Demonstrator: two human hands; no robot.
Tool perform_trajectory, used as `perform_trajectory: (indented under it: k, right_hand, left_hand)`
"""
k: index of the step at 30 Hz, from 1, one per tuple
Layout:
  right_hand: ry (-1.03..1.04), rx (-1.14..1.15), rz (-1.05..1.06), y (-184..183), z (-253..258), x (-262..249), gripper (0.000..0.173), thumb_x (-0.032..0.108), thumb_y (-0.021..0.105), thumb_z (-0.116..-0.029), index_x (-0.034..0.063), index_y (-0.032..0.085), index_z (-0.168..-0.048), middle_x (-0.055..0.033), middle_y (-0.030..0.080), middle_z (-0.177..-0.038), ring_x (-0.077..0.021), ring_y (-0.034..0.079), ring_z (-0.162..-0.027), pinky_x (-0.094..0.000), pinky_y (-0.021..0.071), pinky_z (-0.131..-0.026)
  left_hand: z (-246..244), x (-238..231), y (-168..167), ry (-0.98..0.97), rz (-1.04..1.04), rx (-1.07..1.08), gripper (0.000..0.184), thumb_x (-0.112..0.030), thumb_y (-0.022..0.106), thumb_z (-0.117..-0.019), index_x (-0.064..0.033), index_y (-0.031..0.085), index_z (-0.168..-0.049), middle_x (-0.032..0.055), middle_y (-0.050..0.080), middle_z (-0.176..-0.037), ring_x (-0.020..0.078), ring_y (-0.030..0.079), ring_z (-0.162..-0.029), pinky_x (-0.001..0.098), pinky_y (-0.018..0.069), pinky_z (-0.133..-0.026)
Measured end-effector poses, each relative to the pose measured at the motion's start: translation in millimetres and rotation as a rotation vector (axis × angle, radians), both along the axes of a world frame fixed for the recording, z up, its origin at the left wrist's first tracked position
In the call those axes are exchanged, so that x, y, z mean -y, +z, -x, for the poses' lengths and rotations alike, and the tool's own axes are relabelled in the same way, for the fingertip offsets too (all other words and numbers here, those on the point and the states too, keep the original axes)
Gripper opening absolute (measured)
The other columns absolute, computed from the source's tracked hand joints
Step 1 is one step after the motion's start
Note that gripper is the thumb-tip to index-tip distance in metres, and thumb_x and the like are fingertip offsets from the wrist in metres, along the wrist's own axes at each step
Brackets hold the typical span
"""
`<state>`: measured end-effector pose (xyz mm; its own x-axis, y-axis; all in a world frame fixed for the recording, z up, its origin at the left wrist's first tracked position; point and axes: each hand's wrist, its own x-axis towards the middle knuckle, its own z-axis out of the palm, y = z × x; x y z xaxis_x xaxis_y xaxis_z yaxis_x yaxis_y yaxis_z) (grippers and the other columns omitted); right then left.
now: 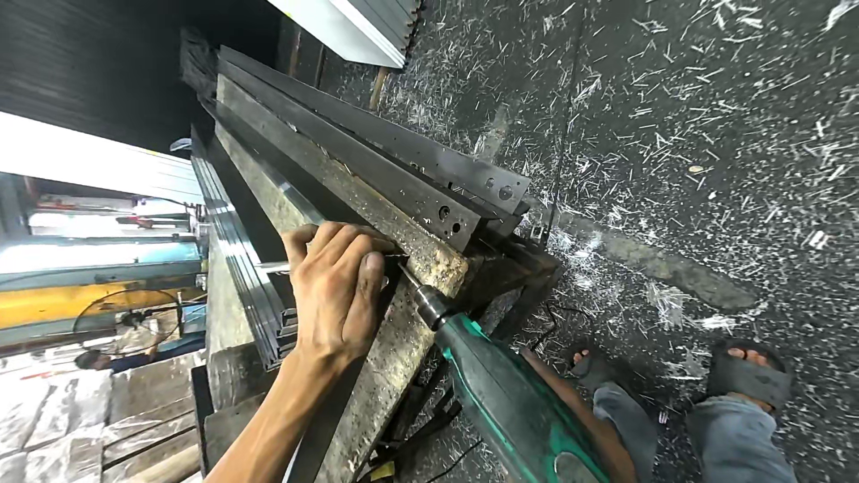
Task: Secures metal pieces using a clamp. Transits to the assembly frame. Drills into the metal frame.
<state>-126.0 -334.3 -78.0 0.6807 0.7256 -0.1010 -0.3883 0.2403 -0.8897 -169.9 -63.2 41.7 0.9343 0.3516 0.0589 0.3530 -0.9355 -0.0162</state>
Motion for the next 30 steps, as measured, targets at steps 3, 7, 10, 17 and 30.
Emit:
perform_trajectory:
  k: [3,7,10,17,30]
  right_hand:
    - [-0.005,0.029,0.028,3.7,-1.8,0.1,0.078,0.029,0.086,-0.0791,-0.0082,0.056,-0.140,-0.0150,0.071,-0.128,-0.0122,0.070,-0.114,-0.0305,0.0590,-0.099]
    - [0.013,0.038,0.008,1.8,-1.7,1.6,0.078,0.030,0.084,-0.0812,-0.0047,0.053,-0.144,-0.0135,0.069,-0.131,-0.0099,0.068,-0.116,-0.0281,0.0583,-0.099]
    - [-0.012,0.015,-0.013,1.6,-1.3,0.2,0.080,0.027,0.086,-0.0783,-0.0085,0.054,-0.142,-0.0161,0.070,-0.129,-0.0145,0.070,-0.114,-0.0325,0.0598,-0.099]
    - [0.031,-0.008,-0.033,1.5,-5.1,3.1,0.077,0.031,0.082,-0.0849,-0.0060,0.051,-0.145,-0.0126,0.067,-0.134,-0.0088,0.067,-0.118,-0.0289,0.0581,-0.102]
    - [0.018,-0.139,0.024,9.4,4.8,-11.8,0.074,0.027,0.083,-0.0819,-0.0101,0.054,-0.138,-0.0115,0.073,-0.120,-0.0149,0.073,-0.106,-0.0367,0.0629,-0.095]
  left_hand:
    - [0.4,0.4,-0.3,-0.004,0.001,0.001,0.058,-0.034,0.022,-0.1074,-0.0093,0.074,-0.093,0.0062,0.074,-0.103,0.0198,0.064,-0.110,0.0488,0.0334,-0.105]
    - [0.9,0.2,-0.1,-0.006,0.001,0.000,0.059,-0.034,0.022,-0.1072,-0.0091,0.074,-0.095,0.0064,0.074,-0.104,0.0199,0.063,-0.109,0.0487,0.0331,-0.105]
    - [1.1,0.2,-1.1,-0.007,-0.008,0.007,0.058,-0.033,0.023,-0.1067,-0.0094,0.075,-0.094,0.0062,0.075,-0.103,0.0202,0.064,-0.109,0.0488,0.0335,-0.105]
    - [2.0,-0.2,-2.9,-0.003,-0.004,0.011,0.060,-0.036,0.023,-0.1074,-0.0098,0.075,-0.095,0.0062,0.074,-0.105,0.0202,0.063,-0.108,0.0503,0.0334,-0.105]
    - [4.6,3.3,-2.2,0.008,-0.019,0.007,0.059,-0.036,0.023,-0.1069,-0.0116,0.075,-0.096,0.0043,0.074,-0.104,0.0188,0.064,-0.108,0.0502,0.0342,-0.105]
